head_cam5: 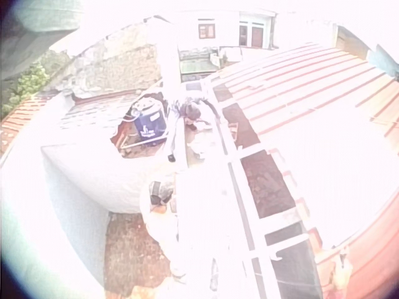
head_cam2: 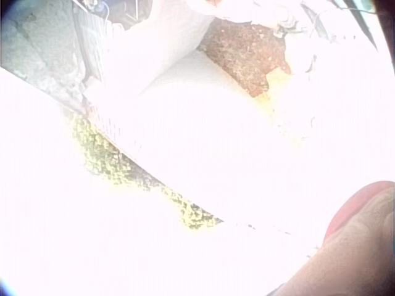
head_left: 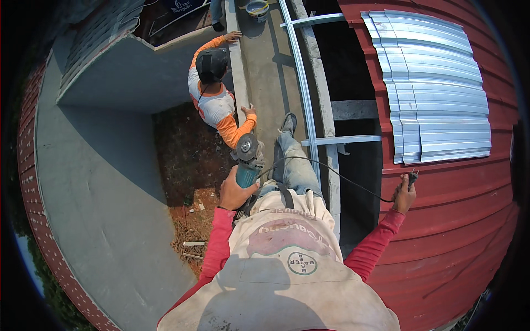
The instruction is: The person sweeps debris from a rooftop ledge using a straw broom, then uses an angle grinder to cut metal frame pieces. The person handles the grinder and broom while working on the roof edge.
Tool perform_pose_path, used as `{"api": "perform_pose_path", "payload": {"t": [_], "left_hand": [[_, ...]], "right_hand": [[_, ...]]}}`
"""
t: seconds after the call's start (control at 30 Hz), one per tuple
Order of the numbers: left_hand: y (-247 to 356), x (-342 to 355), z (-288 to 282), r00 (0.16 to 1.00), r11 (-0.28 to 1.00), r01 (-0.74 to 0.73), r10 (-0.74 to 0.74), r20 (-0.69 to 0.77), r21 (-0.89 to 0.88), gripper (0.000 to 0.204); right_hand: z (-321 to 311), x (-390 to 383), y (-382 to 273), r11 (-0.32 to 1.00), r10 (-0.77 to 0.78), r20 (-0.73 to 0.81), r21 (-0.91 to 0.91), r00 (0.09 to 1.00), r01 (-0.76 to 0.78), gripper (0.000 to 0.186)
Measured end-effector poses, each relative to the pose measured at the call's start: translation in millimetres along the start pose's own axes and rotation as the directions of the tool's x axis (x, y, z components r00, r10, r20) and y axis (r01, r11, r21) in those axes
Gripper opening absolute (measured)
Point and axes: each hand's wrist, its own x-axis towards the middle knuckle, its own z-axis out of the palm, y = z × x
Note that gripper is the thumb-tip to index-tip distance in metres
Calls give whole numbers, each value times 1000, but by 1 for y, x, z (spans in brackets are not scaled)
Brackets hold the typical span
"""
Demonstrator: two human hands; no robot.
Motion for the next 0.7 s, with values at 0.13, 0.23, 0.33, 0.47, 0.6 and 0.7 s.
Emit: {"api": "perform_pose_path", "payload": {"t": [0.13, 0.23, 0.33, 0.47, 0.6, 0.7], "left_hand": [[33, 55, -2, 999, 995, -42, 38, 39, 91, 75], [56, 106, 0, 995, 974, -93, 81, 61, 207, 76], [97, 150, -4, 990, 972, -127, 111, 87, 198, 77], [142, 201, -5, 977, 966, -208, 197, 82, 155, 77], [167, 242, 2, 965, 964, -252, 245, 93, 82, 68], [187, 266, 7, 944, 956, -291, 280, 172, 43, 59]], "right_hand": [[51, 49, -12, 1000, -26, 5, 14, 1000, 26, 26], [94, 84, -35, 999, -22, 33, 49, 999, 20, 26], [129, 112, -71, 998, -60, 74, -20, 995, 62, 26], [152, 161, -84, 996, -89, 93, -5, 992, 90, 27], [151, 175, -105, 991, -111, 74, -68, 991, 116, 28], [158, 167, -108, 987, -139, -2, -79, 990, 138, 29]]}}
